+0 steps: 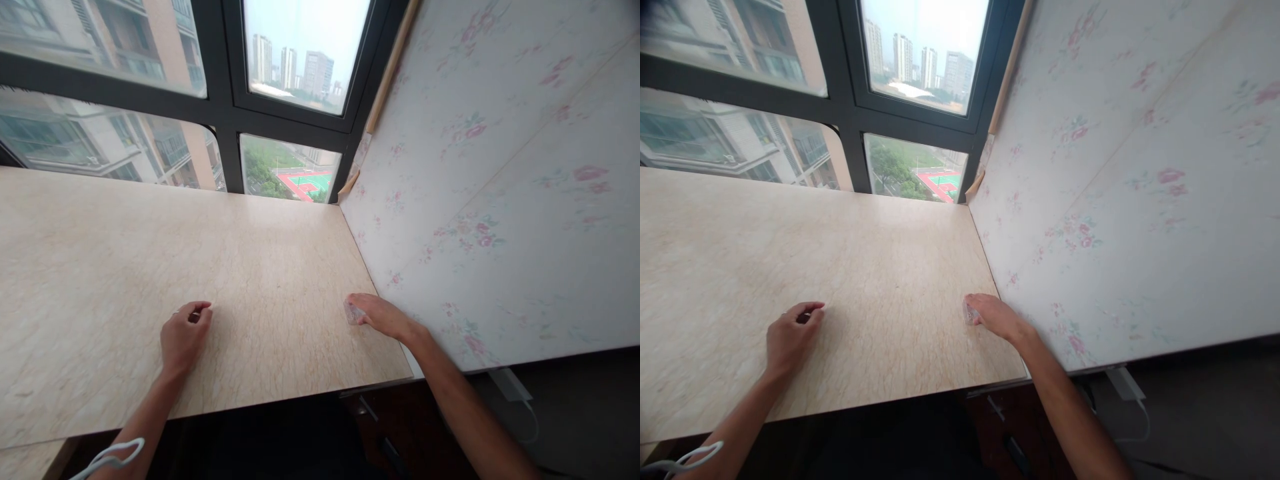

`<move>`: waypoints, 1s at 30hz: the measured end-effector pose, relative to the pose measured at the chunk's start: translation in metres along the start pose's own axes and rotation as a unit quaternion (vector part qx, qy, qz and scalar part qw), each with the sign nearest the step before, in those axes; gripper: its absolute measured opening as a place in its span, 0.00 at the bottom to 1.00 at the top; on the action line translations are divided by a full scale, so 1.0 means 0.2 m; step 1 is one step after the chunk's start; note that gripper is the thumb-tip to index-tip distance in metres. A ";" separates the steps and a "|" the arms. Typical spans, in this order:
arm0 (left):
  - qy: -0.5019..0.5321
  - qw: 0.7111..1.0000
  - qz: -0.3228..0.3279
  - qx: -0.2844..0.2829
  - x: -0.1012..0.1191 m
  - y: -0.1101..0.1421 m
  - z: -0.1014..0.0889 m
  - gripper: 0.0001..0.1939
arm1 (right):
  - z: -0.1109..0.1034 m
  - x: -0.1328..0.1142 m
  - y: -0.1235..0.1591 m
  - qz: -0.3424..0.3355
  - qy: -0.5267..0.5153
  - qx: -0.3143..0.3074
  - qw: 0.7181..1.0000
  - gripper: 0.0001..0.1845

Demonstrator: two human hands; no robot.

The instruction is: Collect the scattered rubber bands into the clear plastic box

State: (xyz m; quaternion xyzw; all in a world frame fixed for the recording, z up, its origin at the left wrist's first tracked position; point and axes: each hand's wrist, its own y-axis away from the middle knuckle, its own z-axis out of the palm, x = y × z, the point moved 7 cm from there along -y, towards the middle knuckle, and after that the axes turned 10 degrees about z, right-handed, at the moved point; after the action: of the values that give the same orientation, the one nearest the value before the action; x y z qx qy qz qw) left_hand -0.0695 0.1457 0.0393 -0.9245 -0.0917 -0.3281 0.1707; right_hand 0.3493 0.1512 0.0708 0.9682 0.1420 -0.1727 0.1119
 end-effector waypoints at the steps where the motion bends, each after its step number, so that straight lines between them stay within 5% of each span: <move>1: 0.000 1.000 0.000 0.001 0.00 0.00 0.00 0.12 | 0.00 0.00 0.00 -0.005 0.001 -0.002 1.000 0.32; 11: -0.020 1.000 -0.001 -0.006 -0.02 0.00 0.01 0.12 | 0.01 -0.01 0.01 -0.016 0.014 -0.022 1.000 0.30; 15: -0.065 0.997 0.029 -0.014 0.07 0.03 0.08 0.13 | 0.02 0.02 0.01 0.001 0.010 -0.033 0.999 0.31; 19: 0.015 0.986 0.148 -0.076 0.40 0.16 0.35 0.13 | 0.02 0.07 0.03 0.039 -0.012 -0.019 0.999 0.39; 24: 0.117 0.932 0.294 -0.178 0.90 0.36 0.72 0.26 | 0.04 0.16 0.07 0.085 -0.047 0.006 0.995 0.45; 30: 0.132 0.893 0.329 -0.278 1.16 0.40 0.97 0.37 | 0.05 0.19 0.08 0.073 -0.081 0.033 0.993 0.40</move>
State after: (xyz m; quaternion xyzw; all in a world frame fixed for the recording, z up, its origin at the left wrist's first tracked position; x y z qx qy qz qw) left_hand 0.2431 0.1575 0.0270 -0.8598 0.3360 -0.3843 0.0150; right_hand 0.3862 0.1428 0.0506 0.9620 0.0556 -0.2467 0.1031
